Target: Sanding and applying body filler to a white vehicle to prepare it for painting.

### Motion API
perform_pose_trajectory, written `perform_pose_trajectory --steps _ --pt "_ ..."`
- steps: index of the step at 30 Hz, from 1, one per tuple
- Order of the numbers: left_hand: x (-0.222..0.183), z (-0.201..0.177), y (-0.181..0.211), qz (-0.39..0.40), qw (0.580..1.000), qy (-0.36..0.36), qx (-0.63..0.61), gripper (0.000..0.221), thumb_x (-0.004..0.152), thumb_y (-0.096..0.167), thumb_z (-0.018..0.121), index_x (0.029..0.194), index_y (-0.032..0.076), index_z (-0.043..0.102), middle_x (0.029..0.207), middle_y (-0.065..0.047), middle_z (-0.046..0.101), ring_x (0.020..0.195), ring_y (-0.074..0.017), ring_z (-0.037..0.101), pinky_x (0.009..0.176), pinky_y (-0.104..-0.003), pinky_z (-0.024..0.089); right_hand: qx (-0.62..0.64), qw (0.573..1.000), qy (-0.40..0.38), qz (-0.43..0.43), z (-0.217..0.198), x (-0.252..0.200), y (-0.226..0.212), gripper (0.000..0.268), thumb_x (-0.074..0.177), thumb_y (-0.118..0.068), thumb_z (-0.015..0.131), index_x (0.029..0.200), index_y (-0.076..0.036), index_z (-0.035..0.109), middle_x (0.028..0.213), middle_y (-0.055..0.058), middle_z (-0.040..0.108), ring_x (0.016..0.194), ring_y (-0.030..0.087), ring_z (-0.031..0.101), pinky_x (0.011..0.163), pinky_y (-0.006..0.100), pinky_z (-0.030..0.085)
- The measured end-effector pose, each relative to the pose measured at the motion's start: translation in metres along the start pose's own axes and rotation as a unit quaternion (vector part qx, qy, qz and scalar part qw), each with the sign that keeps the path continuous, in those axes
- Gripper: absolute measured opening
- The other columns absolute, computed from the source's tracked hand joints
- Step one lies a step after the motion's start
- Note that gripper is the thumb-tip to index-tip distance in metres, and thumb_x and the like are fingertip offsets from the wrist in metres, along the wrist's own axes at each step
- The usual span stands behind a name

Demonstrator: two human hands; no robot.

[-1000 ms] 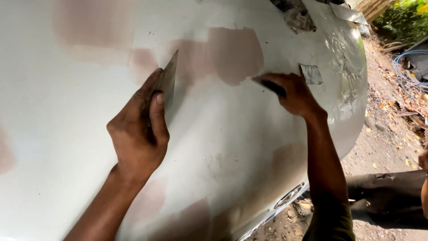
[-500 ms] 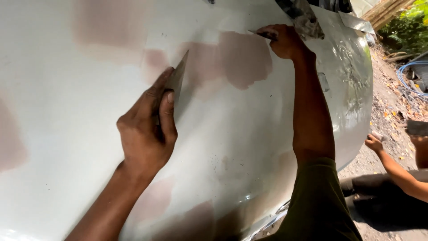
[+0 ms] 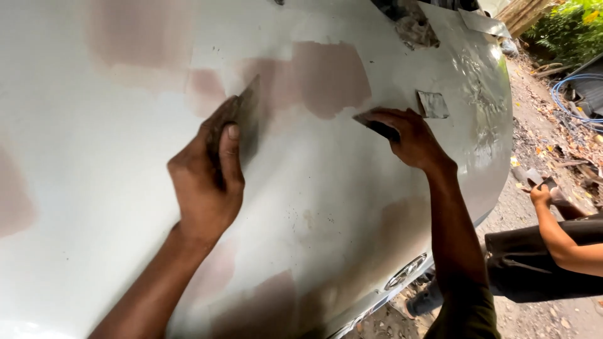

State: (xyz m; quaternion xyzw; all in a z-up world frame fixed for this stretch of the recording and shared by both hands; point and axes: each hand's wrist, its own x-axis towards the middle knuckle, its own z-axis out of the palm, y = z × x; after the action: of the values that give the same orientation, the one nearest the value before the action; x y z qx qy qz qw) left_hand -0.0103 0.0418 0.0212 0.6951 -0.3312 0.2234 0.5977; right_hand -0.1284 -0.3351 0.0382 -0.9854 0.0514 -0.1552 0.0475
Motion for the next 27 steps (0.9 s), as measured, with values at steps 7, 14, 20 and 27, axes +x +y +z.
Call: perform_pose_trajectory --steps 7,14,20,27 --pt "-0.017 0.027 -0.006 -0.166 0.957 -0.026 -0.236 0.037 0.113 0.030 0.055 0.097 -0.002 0.065 0.067 0.001 0.054 0.058 -0.0056 0.044 0.049 -0.025 0.037 0.118 0.925 0.176 -0.315 0.026 -0.041 -0.132 0.067 0.086 0.005 0.080 0.143 -0.025 0.060 0.155 0.007 0.049 0.150 0.031 0.042 0.125 0.044 0.041" --pt "-0.013 0.022 0.003 -0.258 0.845 -0.029 -0.467 0.032 0.106 0.032 0.063 0.100 0.001 0.068 0.077 0.005 0.062 0.063 -0.0047 0.047 0.054 -0.025 0.040 0.019 0.965 0.137 -0.222 0.004 -0.035 -0.124 0.073 0.067 0.016 0.070 0.133 -0.016 0.069 0.152 0.010 0.050 0.148 0.037 0.044 0.121 0.051 0.041" --pt "-0.019 0.015 0.018 -0.091 0.955 -0.101 -0.263 0.033 0.113 0.024 0.055 0.135 0.003 0.068 0.091 -0.008 0.066 0.072 -0.0131 0.055 0.065 -0.029 0.046 0.032 0.953 0.238 -0.182 -0.002 -0.047 -0.166 0.062 0.081 0.014 0.072 0.136 -0.014 0.067 0.152 0.011 0.051 0.148 0.038 0.046 0.123 0.048 0.045" --pt "-0.032 -0.003 0.056 0.088 0.980 -0.057 -0.167 0.032 0.113 0.016 0.052 0.141 0.005 0.061 0.110 -0.018 0.075 0.090 -0.0280 0.077 0.078 -0.034 0.062 0.103 0.911 0.285 -0.279 0.036 -0.070 -0.215 0.044 0.094 0.008 0.079 0.129 -0.011 0.059 0.155 0.013 0.048 0.150 0.041 0.046 0.122 0.049 0.048"
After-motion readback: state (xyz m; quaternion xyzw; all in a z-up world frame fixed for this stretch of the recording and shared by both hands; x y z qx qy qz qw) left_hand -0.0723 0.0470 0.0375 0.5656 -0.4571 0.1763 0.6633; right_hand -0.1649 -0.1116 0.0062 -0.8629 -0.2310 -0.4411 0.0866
